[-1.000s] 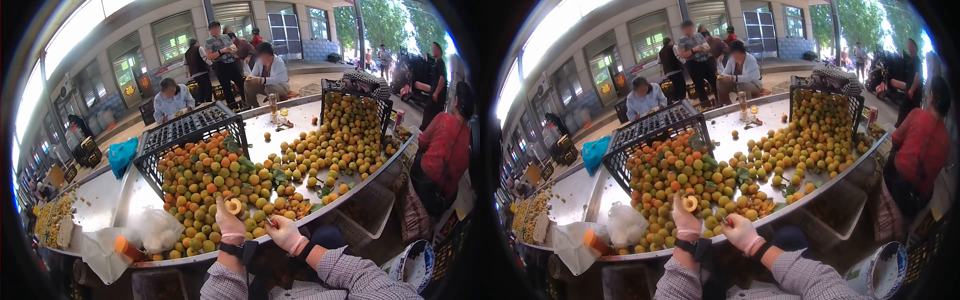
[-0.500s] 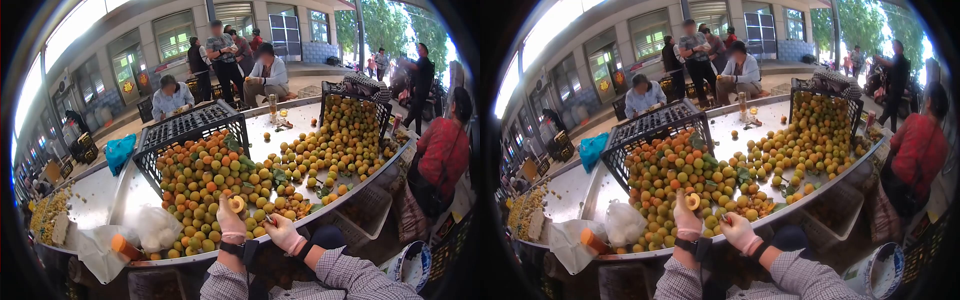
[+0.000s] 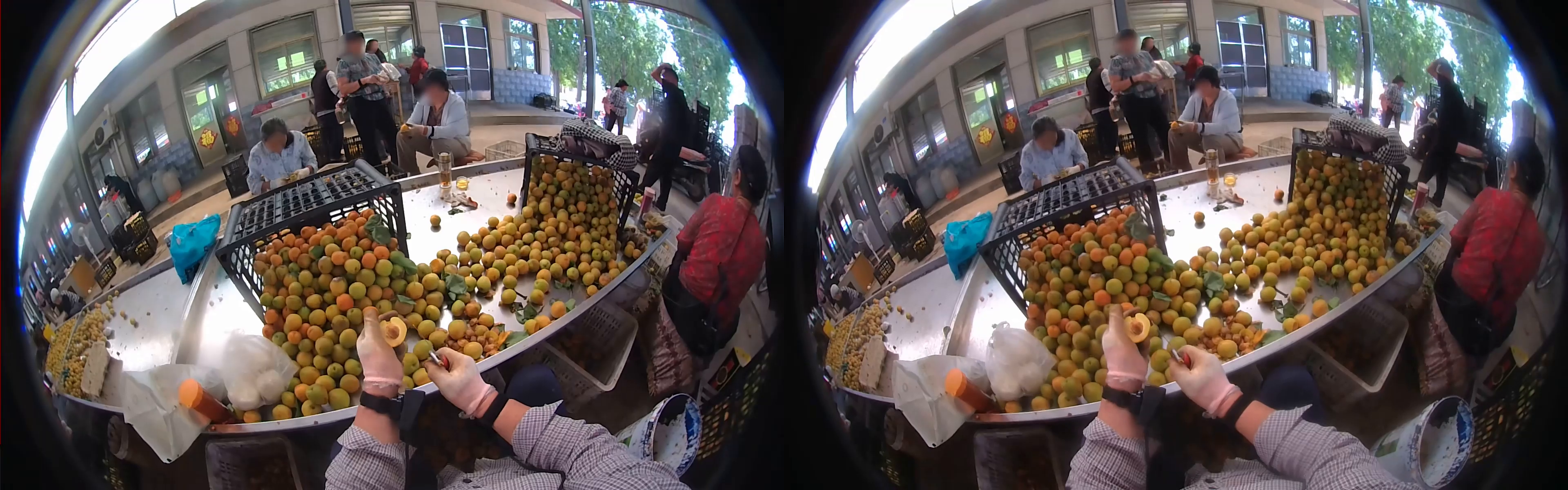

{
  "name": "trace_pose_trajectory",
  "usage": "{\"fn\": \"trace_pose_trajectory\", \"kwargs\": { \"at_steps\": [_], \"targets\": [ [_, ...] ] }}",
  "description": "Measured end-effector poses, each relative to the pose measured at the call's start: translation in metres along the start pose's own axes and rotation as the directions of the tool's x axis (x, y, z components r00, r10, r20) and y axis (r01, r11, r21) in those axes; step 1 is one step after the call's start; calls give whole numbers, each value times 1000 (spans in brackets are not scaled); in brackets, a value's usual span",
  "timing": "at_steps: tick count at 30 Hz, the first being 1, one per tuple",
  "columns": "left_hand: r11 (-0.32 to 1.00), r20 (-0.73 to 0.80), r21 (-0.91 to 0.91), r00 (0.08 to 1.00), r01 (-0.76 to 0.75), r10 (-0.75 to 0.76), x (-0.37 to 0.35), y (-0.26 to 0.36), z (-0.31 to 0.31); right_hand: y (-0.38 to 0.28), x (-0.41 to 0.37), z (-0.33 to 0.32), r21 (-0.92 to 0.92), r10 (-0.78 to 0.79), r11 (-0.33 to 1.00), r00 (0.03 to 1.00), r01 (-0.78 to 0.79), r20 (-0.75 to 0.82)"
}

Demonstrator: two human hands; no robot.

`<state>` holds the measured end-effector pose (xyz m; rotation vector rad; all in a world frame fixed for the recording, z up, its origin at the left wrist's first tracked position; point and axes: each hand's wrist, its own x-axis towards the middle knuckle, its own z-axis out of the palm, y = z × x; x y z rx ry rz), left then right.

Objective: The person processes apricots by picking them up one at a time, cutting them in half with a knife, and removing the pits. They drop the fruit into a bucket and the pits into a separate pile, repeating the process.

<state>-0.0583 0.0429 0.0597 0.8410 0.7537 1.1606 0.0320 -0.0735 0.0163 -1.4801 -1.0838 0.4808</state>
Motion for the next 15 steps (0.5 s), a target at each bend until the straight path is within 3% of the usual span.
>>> {"fn": "trace_pose_trajectory", "kwargs": {
  "at_steps": [2,9,15],
  "targets": [
    [997,56,37,996,65,-67,0,3,-5,-11,-3,-1,22,34,999,999,-34,1],
    [997,52,68,998,36,-39,1,-3,-4,-2,-1,0,27,30,999,1000,-30,-3],
    [997,104,-37,993,64,-60,10,-17,0,8,2,-4,32,31,999,999,-29,-33]
  ]
}}
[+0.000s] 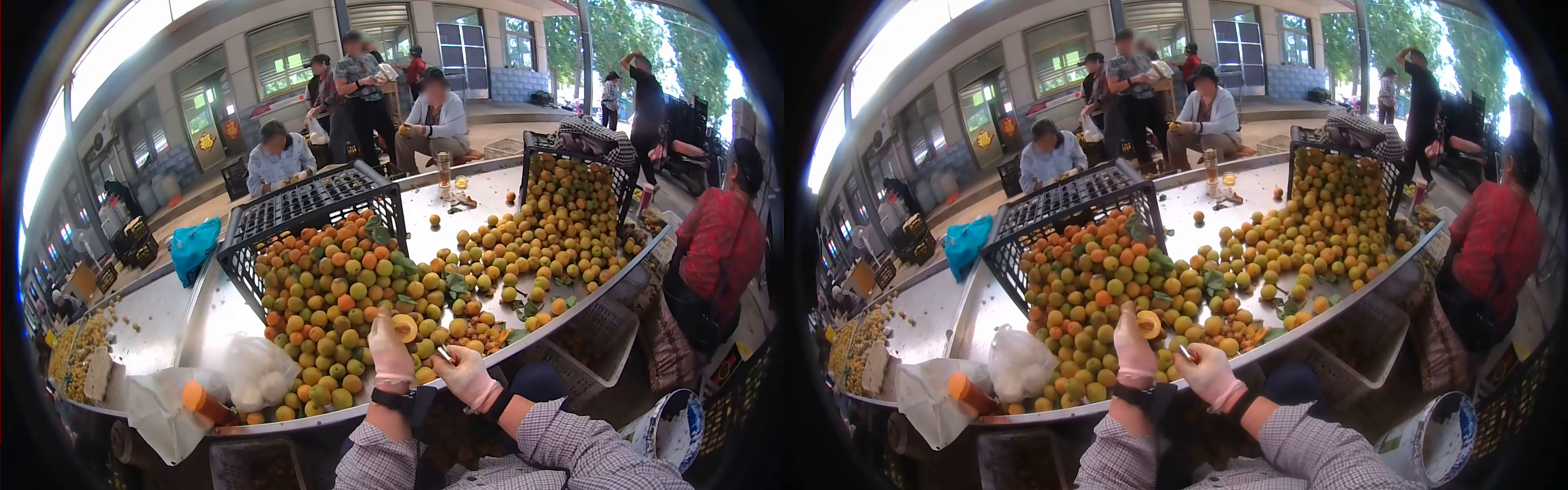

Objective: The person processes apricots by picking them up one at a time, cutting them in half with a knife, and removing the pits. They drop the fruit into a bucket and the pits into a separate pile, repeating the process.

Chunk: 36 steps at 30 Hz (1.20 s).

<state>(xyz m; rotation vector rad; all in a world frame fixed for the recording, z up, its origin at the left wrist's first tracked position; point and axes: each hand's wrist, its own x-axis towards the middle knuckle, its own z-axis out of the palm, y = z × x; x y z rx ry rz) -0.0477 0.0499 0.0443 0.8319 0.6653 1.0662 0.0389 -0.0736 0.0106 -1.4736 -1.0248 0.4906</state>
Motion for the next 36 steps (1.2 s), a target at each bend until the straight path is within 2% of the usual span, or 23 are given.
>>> {"fn": "trace_pose_trajectory", "kwargs": {
  "at_steps": [2,3,5,9,11,12,14,15,16,17,24,26,27,28,29,30,31,32,33,34,35,36],
  "targets": [
    [984,122,140,988,-113,97,15,-20,-10,6,1,-1,33,14,999,1000,-13,-7],
    [984,125,139,988,-110,93,25,-32,-14,6,1,-2,31,16,999,1000,-15,-11],
    [959,177,156,962,-235,207,34,-42,-11,5,0,-4,48,6,999,1000,-5,-20],
    [955,176,231,973,-186,147,19,-28,2,4,0,-9,39,-2,999,999,4,-46],
    [829,269,379,906,-411,327,16,-28,1,1,0,-10,57,-21,998,997,25,-72],
    [828,268,381,906,-411,327,16,-28,0,-3,0,-10,78,-16,997,997,22,-73],
    [448,372,623,747,-641,552,12,-24,-1,-3,1,-8,99,-14,995,998,21,-68],
    [446,370,625,747,-640,553,10,-20,0,-3,1,-6,117,-13,993,998,20,-65],
    [837,144,390,924,-383,355,3,-8,9,-3,1,-5,119,-13,993,998,20,-62],
    [999,17,27,999,-42,42,-1,-2,13,-1,1,-3,117,-2,993,999,8,-51],
    [997,95,-16,993,-70,71,4,-6,0,3,-2,0,148,20,989,999,-16,-28],
    [989,94,-145,995,26,-12,-3,2,1,-4,-1,-1,194,28,981,999,-18,-45],
    [990,90,-140,996,35,-23,-4,2,-1,-9,1,-2,237,28,971,997,-11,-66],
    [985,110,-171,994,13,6,-3,2,-4,-21,1,-4,326,86,943,995,-65,-51],
    [979,128,-202,991,-7,33,-3,2,-6,-25,5,-5,316,92,947,993,-65,-73],
    [953,150,-294,988,69,-25,-5,6,-9,-34,7,-8,343,143,933,988,-112,-65],
    [954,146,-290,989,79,-37,-3,2,-15,-46,9,-11,369,193,916,980,-160,-55],
    [885,225,210,902,-415,369,2,-4,-22,-49,14,-12,408,214,897,975,-172,-60],
    [369,480,554,648,-746,591,4,-10,-26,-52,18,-14,447,237,875,969,-186,-62],
    [367,450,559,644,-743,619,4,-9,-22,-59,22,-17,511,244,836,969,-198,-24],
    [380,443,569,661,-729,606,5,-7,-18,-71,29,-15,584,280,789,958,-190,-67],
    [383,471,547,652,-744,594,-2,0,-11,-76,34,-18,577,305,789,950,-210,-72]
  ]
}}
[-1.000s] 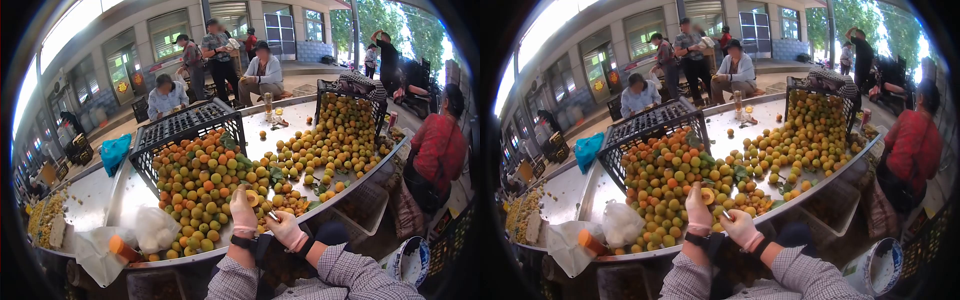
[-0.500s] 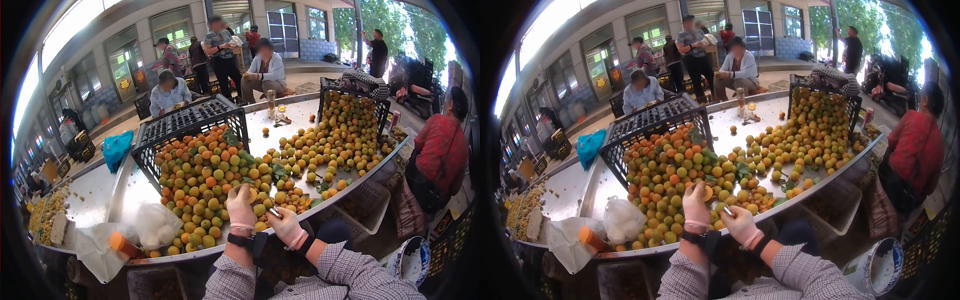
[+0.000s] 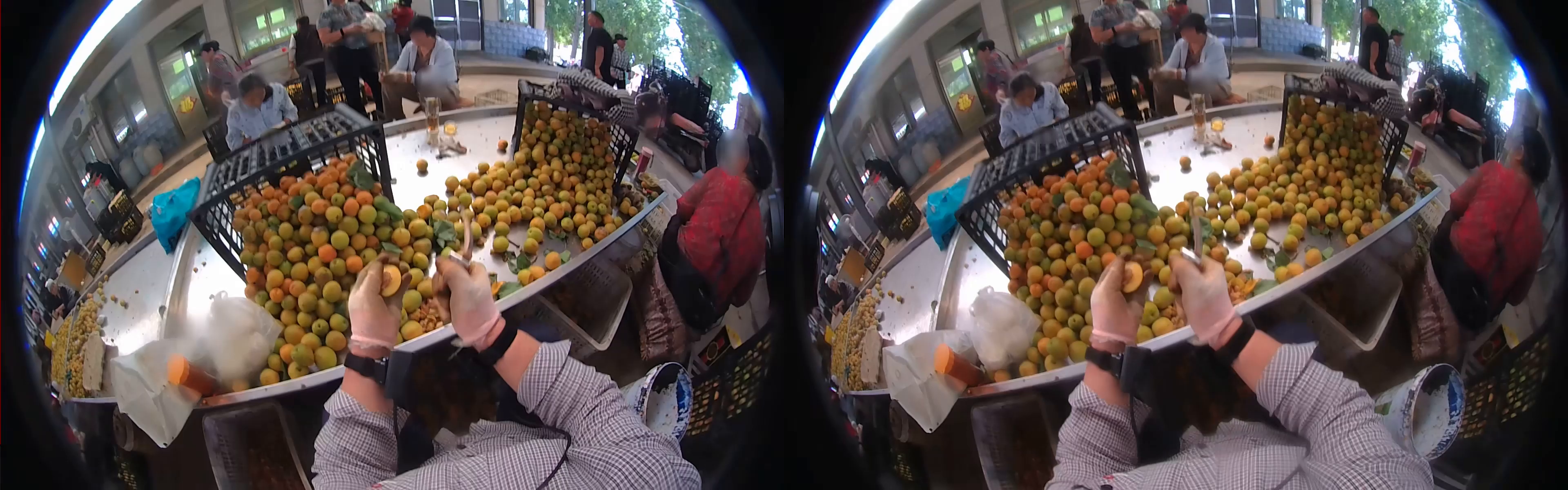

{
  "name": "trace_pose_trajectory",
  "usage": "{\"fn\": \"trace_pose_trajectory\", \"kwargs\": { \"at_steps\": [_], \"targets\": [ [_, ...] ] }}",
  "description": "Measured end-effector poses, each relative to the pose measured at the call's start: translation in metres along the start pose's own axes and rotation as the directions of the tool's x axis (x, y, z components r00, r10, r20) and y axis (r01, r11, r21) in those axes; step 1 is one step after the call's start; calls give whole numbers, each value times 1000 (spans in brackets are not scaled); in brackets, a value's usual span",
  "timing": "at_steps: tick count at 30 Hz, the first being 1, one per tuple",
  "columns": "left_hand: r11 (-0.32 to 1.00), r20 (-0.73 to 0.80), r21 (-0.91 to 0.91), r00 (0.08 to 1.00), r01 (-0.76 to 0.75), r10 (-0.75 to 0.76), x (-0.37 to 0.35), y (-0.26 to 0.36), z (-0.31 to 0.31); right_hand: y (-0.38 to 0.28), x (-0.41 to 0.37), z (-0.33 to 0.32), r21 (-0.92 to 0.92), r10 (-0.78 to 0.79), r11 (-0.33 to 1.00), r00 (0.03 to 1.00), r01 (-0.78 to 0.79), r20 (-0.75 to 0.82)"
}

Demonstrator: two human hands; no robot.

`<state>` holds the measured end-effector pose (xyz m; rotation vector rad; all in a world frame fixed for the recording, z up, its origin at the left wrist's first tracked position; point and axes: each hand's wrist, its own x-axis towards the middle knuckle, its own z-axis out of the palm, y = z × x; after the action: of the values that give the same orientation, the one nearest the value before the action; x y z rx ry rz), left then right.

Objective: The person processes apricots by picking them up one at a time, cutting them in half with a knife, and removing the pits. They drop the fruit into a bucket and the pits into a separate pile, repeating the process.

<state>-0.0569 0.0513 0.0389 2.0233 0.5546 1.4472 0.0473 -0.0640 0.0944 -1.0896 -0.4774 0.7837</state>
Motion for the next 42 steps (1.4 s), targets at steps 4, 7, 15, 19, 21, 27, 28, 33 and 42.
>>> {"fn": "trace_pose_trajectory", "kwargs": {
  "at_steps": [4,7,15,19,21,27,28,33,42],
  "targets": [
    [990,109,-83,989,111,-102,-5,-1,10,-17,24,3,149,-32,989,999,27,30],
    [969,136,-199,983,148,-122,-11,-11,22,-16,48,-3,277,2,961,999,-14,43],
    [972,267,93,935,215,-232,-19,-9,33,14,86,-26,426,66,900,995,-90,69],
    [965,287,184,928,189,-236,-29,-15,40,24,90,-33,463,55,882,995,-90,88],
    [960,278,211,930,184,-239,-32,-15,46,26,90,-37,471,56,877,994,-94,95],
    [956,247,213,936,202,-253,-36,-6,64,30,82,-34,366,16,930,1000,-24,24],
    [956,248,213,935,203,-254,-37,-6,65,32,82,-35,366,-28,931,999,18,22],
    [943,221,322,963,79,-156,-40,-11,70,31,76,-39,375,-55,926,998,42,25],
    [968,202,221,965,120,-166,-38,3,73,28,71,-40,423,-65,904,998,60,-3]
  ]
}}
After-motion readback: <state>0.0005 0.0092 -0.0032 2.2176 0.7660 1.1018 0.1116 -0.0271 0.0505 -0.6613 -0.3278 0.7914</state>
